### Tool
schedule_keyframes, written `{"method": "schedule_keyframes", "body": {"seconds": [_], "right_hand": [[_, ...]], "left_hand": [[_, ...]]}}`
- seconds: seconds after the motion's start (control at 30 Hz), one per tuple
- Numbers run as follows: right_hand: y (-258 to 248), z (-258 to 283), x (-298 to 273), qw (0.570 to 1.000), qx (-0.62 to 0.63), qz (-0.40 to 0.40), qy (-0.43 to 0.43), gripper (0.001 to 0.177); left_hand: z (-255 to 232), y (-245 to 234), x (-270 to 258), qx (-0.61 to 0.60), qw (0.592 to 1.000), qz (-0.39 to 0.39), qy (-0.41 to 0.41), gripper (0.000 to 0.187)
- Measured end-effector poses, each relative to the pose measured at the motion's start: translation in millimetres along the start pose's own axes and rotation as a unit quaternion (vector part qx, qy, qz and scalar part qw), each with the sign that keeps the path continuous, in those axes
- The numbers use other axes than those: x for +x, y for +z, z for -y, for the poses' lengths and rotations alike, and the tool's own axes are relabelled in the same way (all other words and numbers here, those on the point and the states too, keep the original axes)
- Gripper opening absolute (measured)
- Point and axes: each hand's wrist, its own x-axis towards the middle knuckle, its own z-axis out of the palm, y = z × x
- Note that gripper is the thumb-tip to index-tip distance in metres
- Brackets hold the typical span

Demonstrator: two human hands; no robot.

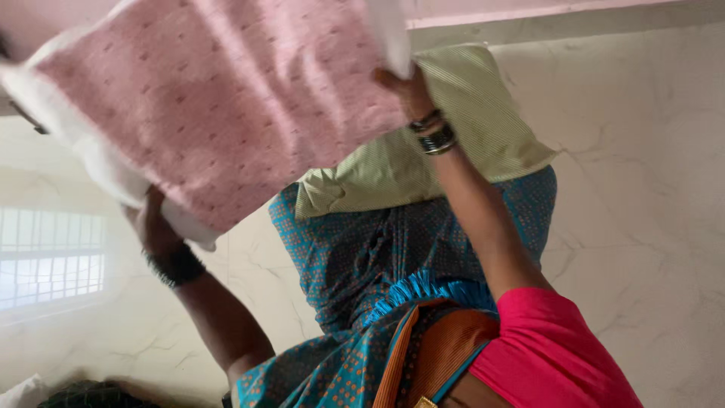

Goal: The person sits on the floor and places a light green pillowcase over a white pillow. They smooth the fabric, insert the pillow into the case, and adjust the corners to fit neatly.

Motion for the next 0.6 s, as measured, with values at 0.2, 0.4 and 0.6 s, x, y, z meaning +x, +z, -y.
{"method": "schedule_keyframes", "body": {"seconds": [0.2, 0.4, 0.6], "right_hand": [[-289, 73, -167, 0.935, -0.024, -0.349, -0.056, 0.034], [-370, 175, -410, 0.849, 0.059, -0.489, -0.191, 0.049], [-355, 207, -597, 0.729, 0.091, -0.632, -0.246, 0.07]], "left_hand": [[82, 275, 14, -0.047, 0.971, 0.211, -0.097, 0.073], [149, 527, -94, 0.053, 0.881, 0.457, -0.109, 0.099], [234, 674, -243, -0.005, 0.773, 0.634, -0.04, 0.105]]}}
